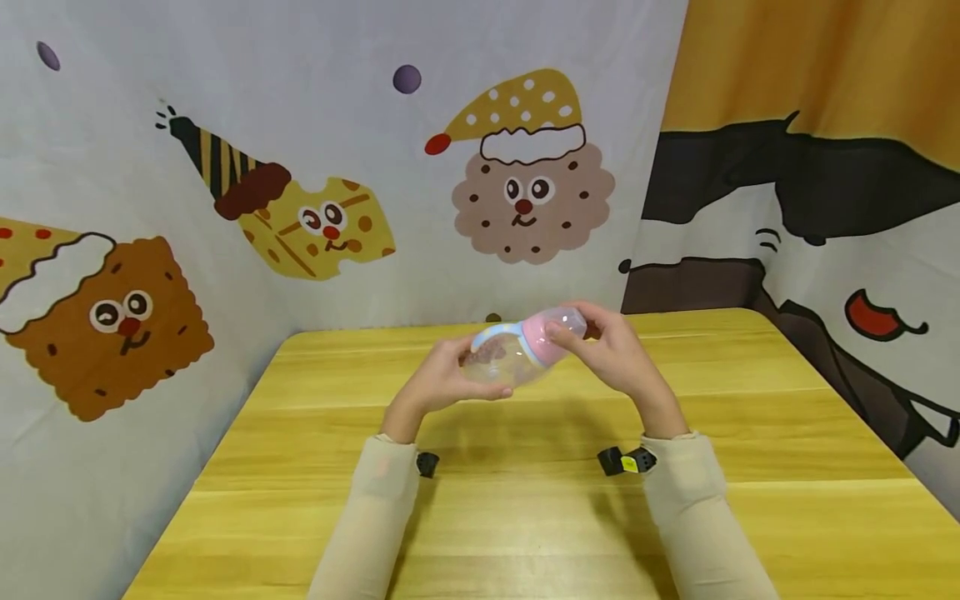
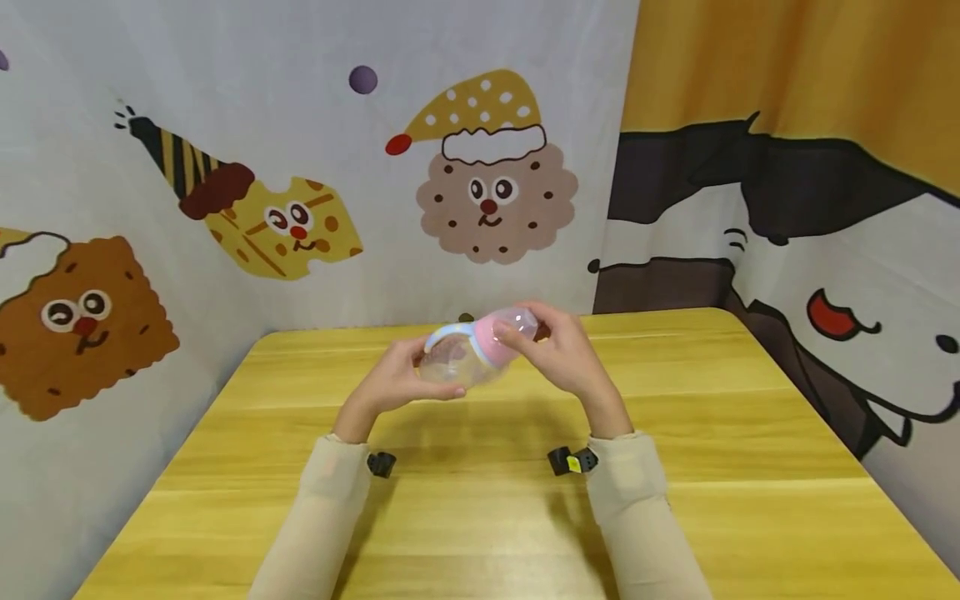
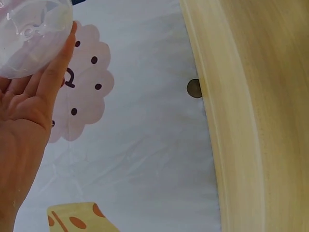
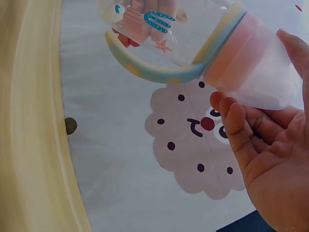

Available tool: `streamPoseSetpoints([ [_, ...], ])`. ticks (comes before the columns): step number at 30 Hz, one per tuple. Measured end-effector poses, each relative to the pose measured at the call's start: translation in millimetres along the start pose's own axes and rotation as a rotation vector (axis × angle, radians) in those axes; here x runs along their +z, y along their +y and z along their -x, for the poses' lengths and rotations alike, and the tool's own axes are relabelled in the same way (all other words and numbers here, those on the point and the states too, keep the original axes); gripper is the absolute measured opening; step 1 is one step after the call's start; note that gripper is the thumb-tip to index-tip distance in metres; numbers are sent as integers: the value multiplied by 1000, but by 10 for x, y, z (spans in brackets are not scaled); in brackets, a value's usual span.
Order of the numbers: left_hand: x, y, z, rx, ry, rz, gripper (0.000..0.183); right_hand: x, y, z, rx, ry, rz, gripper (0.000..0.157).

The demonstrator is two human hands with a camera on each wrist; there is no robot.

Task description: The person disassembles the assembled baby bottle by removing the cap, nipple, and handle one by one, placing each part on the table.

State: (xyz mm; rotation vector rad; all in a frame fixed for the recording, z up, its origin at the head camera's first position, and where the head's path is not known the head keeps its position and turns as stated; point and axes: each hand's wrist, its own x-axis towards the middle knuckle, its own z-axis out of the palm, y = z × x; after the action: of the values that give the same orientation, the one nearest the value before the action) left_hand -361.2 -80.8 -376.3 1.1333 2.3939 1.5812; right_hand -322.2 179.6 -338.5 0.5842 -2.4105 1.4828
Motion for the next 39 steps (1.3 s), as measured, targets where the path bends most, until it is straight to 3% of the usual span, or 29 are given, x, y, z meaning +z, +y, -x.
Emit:
streamPoseSetpoints([
  [4, 8, 6, 0, -2, 4, 17, 54, -29, -104, 19, -6, -13, 12, 28],
  [12, 5, 30, 1, -8, -20, 49, 54, -96, 230, -39, -34, -63, -203, 27],
  [18, -21, 37, 18, -12, -19, 61, 55, -144, 230, -32, -41, -60, -173, 27],
  [24, -79, 34, 48, -42, 7, 97, 56, -225, 230, -21, -47, 37, -167, 28],
  [33, -140, 44, 82, -48, 38, 52, 56, -283, 332, -1, -26, 150, -157, 30],
  [39, -204, 87, 61, -18, 67, 20, 58, -381, 463, -28, 75, 154, 14, 44],
])
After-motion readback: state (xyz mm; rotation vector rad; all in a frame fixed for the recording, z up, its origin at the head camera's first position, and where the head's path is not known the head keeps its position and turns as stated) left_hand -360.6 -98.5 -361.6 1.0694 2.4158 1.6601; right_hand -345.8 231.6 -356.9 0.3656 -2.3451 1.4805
